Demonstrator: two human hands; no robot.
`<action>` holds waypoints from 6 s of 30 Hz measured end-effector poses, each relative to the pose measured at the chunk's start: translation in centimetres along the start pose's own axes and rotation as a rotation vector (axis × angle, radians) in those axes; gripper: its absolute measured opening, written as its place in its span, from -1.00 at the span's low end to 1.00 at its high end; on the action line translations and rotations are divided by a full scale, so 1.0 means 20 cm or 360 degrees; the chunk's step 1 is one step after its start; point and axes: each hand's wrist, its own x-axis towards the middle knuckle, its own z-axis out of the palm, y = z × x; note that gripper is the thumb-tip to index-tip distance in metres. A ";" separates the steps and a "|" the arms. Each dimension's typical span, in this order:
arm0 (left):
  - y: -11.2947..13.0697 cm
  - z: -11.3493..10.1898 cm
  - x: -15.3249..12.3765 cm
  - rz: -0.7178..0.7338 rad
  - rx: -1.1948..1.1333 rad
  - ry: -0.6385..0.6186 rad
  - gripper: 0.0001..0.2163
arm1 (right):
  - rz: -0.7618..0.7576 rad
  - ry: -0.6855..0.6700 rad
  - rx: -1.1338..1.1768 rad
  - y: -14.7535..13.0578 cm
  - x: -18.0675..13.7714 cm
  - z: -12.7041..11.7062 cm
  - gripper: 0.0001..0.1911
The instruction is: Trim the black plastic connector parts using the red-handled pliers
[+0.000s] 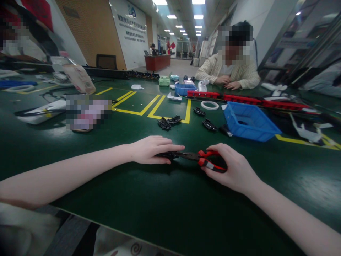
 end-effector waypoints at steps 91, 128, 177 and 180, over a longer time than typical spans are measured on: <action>0.04 0.01 -0.01 -0.0112 -0.0089 0.0213 -0.64 | 0.0011 0.0041 -0.0075 -0.09 -0.02 -0.02 -0.53; 0.00 0.02 -0.03 0.0062 -0.0227 0.0110 -0.65 | -0.0270 0.0099 -0.0552 -0.08 -0.01 -0.02 -0.63; 0.05 0.04 0.01 -0.0224 -0.0283 0.0109 -0.51 | 0.0119 -0.0048 -0.0044 -0.08 -0.01 0.00 -0.67; 0.05 0.03 0.01 -0.0222 -0.0334 0.0088 -0.55 | 0.0136 -0.0081 -0.0016 -0.09 -0.01 0.00 -0.67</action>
